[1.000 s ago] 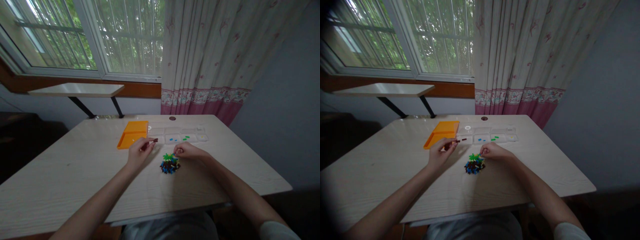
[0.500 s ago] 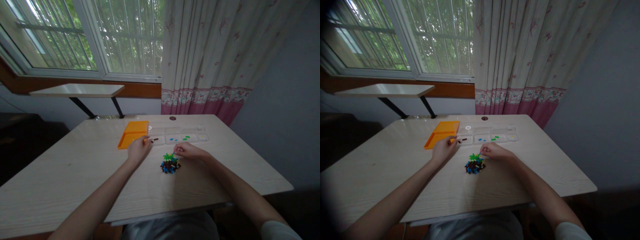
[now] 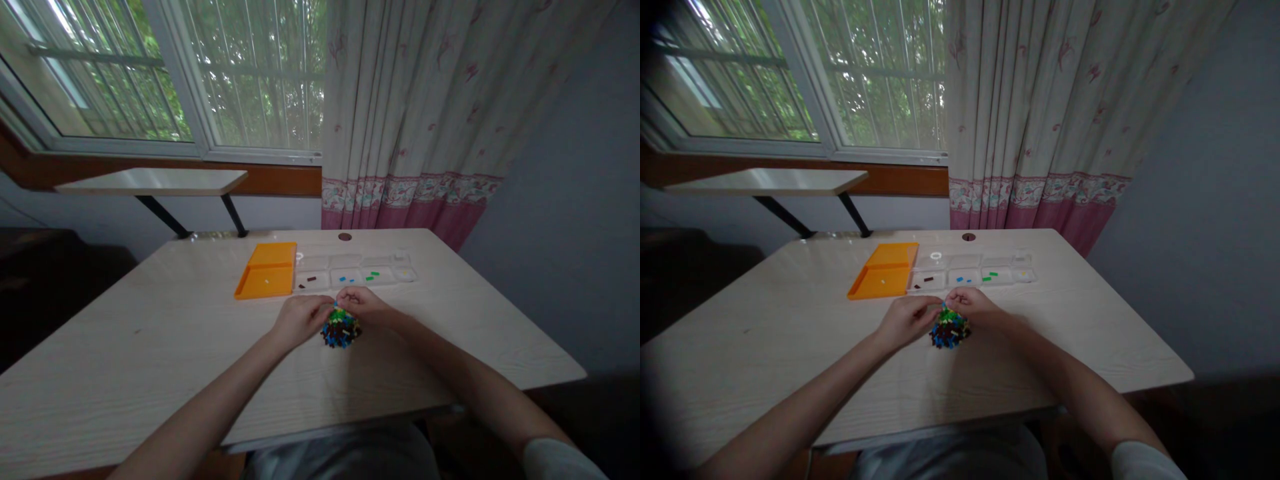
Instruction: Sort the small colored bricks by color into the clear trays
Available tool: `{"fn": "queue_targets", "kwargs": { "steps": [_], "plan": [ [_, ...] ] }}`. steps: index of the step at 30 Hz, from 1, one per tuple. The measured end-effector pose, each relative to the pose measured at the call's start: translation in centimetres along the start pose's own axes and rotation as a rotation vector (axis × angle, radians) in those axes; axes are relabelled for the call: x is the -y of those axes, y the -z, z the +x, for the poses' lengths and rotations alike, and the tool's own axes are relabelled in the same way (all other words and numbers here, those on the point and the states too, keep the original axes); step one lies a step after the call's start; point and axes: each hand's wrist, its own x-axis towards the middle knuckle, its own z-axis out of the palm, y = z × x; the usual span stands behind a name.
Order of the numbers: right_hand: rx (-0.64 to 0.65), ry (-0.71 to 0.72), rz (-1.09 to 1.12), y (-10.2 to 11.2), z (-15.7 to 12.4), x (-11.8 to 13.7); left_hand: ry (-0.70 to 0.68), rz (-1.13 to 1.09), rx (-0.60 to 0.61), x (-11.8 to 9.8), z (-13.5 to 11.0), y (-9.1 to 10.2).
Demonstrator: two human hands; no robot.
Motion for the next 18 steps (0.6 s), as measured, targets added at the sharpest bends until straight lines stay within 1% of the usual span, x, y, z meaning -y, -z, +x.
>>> {"fn": "queue_targets", "kwargs": {
  "steps": [3, 5, 7, 9, 12, 15, 18],
  "plan": [
    [0.017, -0.02, 0.03, -0.19, -0.14, 0.14, 0.008, -0.014, -0.015, 0.1, 0.01, 0.02],
    [0.027, -0.01, 0.037, -0.3, -0.22, 0.17, 0.009, -0.015, -0.01, 0.17, 0.0, 0.03],
    [0.014, 0.013, 0.013, -0.4, -0.26, 0.14, 0.015, -0.021, 0.001, 0.19, -0.01, 0.04],
    [-0.028, 0.034, -0.045, -0.45, -0.28, 0.15, 0.038, -0.033, 0.006, 0.23, -0.03, 0.02],
    [-0.122, 0.09, -0.217, -0.42, -0.34, 0.38, 0.084, -0.052, -0.018, 0.42, -0.06, -0.12],
    [-0.219, 0.22, -0.462, -0.34, -0.42, 0.76, 0.104, -0.068, -0.028, 0.61, -0.08, -0.29],
    [-0.259, 0.318, -0.598, -0.35, -0.47, 0.93, 0.112, -0.086, -0.016, 0.59, -0.07, -0.34]
  ]
}}
